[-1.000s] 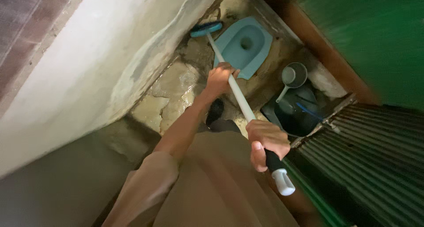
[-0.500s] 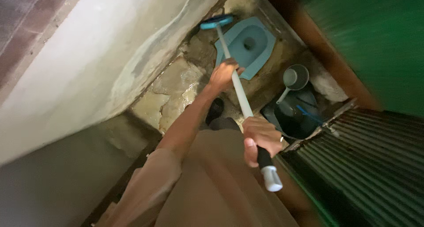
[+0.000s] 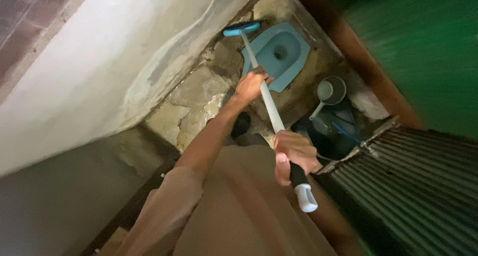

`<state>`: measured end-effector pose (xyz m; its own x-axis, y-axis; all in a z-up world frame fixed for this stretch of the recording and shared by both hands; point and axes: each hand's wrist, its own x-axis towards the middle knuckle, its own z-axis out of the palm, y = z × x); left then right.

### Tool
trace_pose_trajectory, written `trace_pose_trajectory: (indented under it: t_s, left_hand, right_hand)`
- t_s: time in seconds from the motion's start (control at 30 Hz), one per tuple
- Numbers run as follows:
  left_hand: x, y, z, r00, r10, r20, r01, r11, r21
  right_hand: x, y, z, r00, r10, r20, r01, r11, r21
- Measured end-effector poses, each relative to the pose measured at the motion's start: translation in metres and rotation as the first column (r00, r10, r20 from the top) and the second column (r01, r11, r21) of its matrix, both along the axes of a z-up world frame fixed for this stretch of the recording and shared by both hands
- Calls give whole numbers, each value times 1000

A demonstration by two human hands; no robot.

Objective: The person scrubs the floor and the edges of a squat toilet using a long-handled brush.

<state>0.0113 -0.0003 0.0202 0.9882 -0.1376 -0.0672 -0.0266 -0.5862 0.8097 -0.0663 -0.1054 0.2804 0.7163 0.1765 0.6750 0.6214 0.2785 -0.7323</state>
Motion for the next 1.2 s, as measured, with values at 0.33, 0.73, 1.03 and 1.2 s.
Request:
trace_pose_trajectory:
  t_s: [0.33,0.73,1.03,1.2]
  left_hand:
    - [-29,8,-8,991,3,-133,22,982,189]
    - [-31,-6,-1,997,41,59,-46,996,79]
    - [-72,13,5,988,122,96,-137,976,171]
    - [-80,13,1,984,117,137,-132,986,102]
  right_hand:
    - [-8,-24,20,983,134,-126,-138,990,-23]
    - [-20,-19,4,996,92,-19,-93,992,-80]
    - [-40,-25,19,976,193,-102,-201,977,-73]
    - [-58,-15,13,992,107,-71,-110,993,-49]
